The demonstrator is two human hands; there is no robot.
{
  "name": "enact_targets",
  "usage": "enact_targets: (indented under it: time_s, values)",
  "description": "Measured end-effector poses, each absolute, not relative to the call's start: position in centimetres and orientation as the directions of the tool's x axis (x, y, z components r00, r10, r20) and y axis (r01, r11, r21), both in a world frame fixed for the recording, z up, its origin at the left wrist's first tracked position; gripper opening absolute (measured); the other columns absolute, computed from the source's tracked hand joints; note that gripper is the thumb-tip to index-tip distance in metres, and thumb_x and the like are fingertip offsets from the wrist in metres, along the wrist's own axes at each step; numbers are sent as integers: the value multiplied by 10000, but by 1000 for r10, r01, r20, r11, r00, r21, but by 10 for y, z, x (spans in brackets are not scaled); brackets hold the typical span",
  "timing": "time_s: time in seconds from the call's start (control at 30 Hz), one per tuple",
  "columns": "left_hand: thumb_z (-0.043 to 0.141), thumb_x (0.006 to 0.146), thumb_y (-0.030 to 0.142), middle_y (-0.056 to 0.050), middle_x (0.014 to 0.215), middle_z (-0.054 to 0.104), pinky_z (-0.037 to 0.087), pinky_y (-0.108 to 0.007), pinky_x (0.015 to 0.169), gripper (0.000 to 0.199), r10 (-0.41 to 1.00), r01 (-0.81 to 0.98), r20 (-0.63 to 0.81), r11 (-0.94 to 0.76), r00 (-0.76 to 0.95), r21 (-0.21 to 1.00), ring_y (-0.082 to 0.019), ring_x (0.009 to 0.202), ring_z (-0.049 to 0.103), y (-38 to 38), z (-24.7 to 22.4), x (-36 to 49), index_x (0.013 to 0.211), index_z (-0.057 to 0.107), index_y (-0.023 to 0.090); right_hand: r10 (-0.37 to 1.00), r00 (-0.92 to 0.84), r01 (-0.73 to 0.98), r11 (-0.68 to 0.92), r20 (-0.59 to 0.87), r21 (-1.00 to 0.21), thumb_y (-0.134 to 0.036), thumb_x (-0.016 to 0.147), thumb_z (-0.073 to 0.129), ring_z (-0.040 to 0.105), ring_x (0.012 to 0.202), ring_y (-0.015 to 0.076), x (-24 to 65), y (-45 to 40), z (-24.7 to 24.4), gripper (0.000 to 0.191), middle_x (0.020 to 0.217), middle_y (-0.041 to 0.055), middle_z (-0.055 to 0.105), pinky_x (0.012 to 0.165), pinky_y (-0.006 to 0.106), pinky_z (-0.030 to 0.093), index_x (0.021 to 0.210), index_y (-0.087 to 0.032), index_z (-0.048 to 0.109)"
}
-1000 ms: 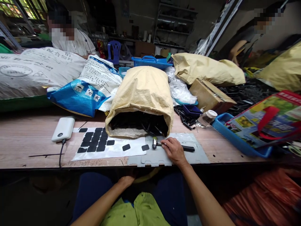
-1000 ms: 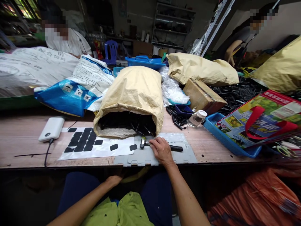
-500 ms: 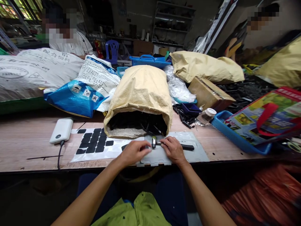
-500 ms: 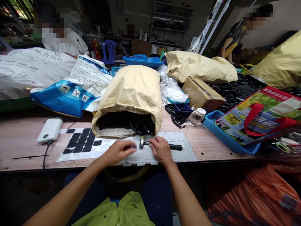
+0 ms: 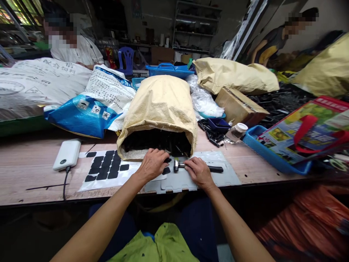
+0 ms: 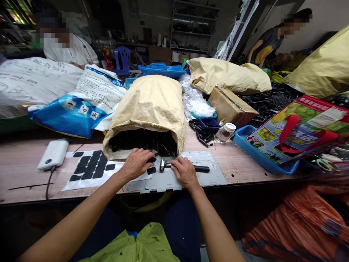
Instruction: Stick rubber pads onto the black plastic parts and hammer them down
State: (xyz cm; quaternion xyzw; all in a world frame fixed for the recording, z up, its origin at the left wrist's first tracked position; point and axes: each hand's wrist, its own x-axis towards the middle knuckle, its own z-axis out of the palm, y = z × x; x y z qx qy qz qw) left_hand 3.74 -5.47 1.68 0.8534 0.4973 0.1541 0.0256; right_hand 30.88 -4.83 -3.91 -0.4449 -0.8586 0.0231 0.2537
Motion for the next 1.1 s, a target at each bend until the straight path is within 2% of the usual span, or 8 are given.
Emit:
enact_targets:
  time_s: [0.13, 0.23, 0.37, 0.47, 0.7, 0.83, 0.93, 1.1]
  values:
    - [755, 857, 351, -28, 970, 690, 369, -376, 848, 212, 919, 843, 148, -394, 365, 367, -248, 957, 584, -76, -8, 10, 1041, 715, 253, 771, -474, 751, 606, 424, -263, -299, 996, 557, 541, 909, 216, 309, -48, -40, 203, 958, 57, 634, 829, 348, 426, 1115, -233, 708]
    - [760, 858, 347, -35, 967, 668, 385, -364, 853, 224, 933, 801, 158, -358, 323, 480, -244, 970, 577, -80, -24, 3, 1060, 740, 251, 770, -479, 751, 608, 423, -258, -307, 1000, 549, 545, 910, 217, 309, -48, -39, 208, 959, 59, 635, 829, 350, 428, 1114, -236, 708]
    - [809, 812, 376, -43, 987, 668, 394, -358, 862, 323, 933, 748, 227, -360, 280, 558, -240, 977, 569, -82, -33, -1, 1092, 734, 235, 772, -480, 749, 608, 417, -263, -300, 999, 545, 550, 910, 217, 309, -47, -39, 213, 954, 59, 631, 826, 352, 434, 1123, -236, 706]
    - [819, 799, 383, -35, 974, 682, 390, -361, 874, 283, 947, 734, 228, -320, 228, 599, -237, 974, 569, -83, -35, -6, 1030, 742, 237, 768, -484, 740, 615, 419, -271, -296, 993, 553, 552, 908, 215, 311, -46, -40, 211, 951, 58, 632, 822, 354, 440, 1128, -238, 704]
    - [837, 770, 335, -7, 939, 707, 377, -369, 894, 214, 970, 718, 123, -239, 211, 654, -235, 972, 566, -80, -31, -8, 957, 763, 261, 740, -524, 702, 656, 422, -277, -262, 1004, 528, 568, 912, 215, 303, -56, -28, 222, 956, 59, 640, 814, 361, 471, 1149, -239, 695]
    - [833, 762, 326, 3, 941, 709, 372, -369, 900, 207, 972, 709, 106, -225, 208, 669, -228, 977, 567, -79, -29, -7, 954, 770, 276, 750, -476, 664, 649, 458, -372, -247, 1023, 498, 595, 982, 211, 270, -77, -12, 278, 1022, 65, 647, 867, 347, 499, 1257, -249, 648]
    - [836, 757, 323, 8, 915, 703, 374, -361, 891, 198, 975, 704, 107, -213, 193, 677, -221, 957, 560, -79, -29, -7, 941, 776, 282, 746, -454, 617, 657, 487, -432, -237, 1026, 497, 614, 950, 195, 243, -88, -3, 289, 1002, 53, 651, 838, 322, 514, 1274, -264, 642]
    - [837, 759, 388, -3, 895, 688, 371, -356, 848, 196, 972, 730, 94, -225, 216, 645, -225, 938, 545, -78, -30, -8, 888, 767, 258, 733, -453, 628, 666, 507, -402, -185, 1016, 488, 611, 887, 181, 219, -93, -2, 341, 936, 42, 646, 795, 298, 506, 1298, -290, 649]
